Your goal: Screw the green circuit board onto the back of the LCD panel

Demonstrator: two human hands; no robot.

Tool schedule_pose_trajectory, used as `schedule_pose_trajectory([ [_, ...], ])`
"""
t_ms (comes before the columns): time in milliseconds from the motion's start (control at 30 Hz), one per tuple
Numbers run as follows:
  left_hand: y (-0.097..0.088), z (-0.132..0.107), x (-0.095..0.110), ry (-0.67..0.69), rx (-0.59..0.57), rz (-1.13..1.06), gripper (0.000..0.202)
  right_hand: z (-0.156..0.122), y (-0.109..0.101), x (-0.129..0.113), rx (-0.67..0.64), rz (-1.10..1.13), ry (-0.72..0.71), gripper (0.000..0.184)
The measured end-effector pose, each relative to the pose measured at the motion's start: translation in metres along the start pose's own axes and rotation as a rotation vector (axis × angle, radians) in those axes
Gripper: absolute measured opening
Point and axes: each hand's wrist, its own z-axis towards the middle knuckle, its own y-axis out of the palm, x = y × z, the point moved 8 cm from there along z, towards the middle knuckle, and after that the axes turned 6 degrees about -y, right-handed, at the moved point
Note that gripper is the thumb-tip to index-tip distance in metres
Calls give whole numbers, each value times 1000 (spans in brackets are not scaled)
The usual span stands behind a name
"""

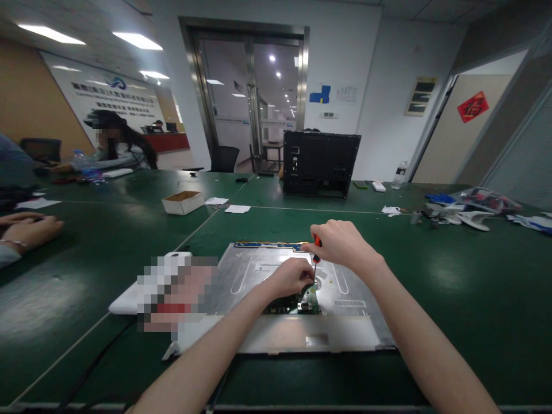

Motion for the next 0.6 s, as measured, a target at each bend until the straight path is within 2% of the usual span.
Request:
schedule_pose_trajectory([
  [167, 0, -1, -1, 9, 12, 21, 12, -4, 0, 3, -47, 35, 5, 49],
  [333, 1, -1, -3, -17, 5, 3, 11, -2, -2, 4, -37, 51, 60, 57],
  [400, 1, -1, -4, -22, 5, -2, 11, 0, -1, 3, -40, 39, 81, 49],
  [533, 1, 0, -3, -7, -4, 10, 12, 1, 2, 0, -57, 57, 55, 20],
  [600, 1, 0, -3, 2, -3, 14, 12, -1, 2, 0, -54, 104, 29, 16],
])
